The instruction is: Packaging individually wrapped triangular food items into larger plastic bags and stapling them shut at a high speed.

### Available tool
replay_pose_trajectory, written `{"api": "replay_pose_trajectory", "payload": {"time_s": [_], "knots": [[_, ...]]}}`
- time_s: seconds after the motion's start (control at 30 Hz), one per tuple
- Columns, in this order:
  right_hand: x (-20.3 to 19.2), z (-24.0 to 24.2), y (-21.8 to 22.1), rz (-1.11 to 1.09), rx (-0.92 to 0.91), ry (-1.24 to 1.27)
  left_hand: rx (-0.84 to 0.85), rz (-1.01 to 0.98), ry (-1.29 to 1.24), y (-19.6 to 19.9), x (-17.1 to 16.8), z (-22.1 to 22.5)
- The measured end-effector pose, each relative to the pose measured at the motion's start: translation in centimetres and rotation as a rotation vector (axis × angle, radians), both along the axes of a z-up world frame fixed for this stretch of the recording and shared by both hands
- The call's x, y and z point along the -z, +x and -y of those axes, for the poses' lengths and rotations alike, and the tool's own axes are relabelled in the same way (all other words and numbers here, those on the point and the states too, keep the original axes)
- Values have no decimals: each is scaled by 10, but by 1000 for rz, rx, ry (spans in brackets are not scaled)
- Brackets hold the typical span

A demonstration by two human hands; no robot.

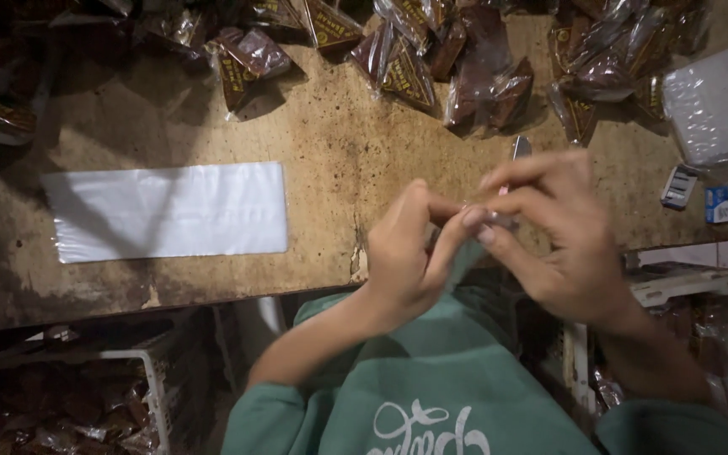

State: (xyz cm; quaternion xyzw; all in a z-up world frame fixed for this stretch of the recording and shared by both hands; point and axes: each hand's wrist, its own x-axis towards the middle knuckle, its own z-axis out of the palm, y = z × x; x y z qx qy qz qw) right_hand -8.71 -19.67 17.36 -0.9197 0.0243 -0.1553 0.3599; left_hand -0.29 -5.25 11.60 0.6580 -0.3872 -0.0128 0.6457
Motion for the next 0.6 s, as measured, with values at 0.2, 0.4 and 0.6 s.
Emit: {"api": "replay_pose_trajectory", "payload": {"time_s": [0.2, 0.4, 0.6], "knots": [[20, 7, 13, -404, 162, 892, -379, 405, 223, 1, 3, 8], [52, 34, 14, -321, -39, 1437, 17, 271, 190, 6, 11, -8], [166, 67, -5, -536, 839, 59, 62, 178, 180, 19, 10, -8]]}}
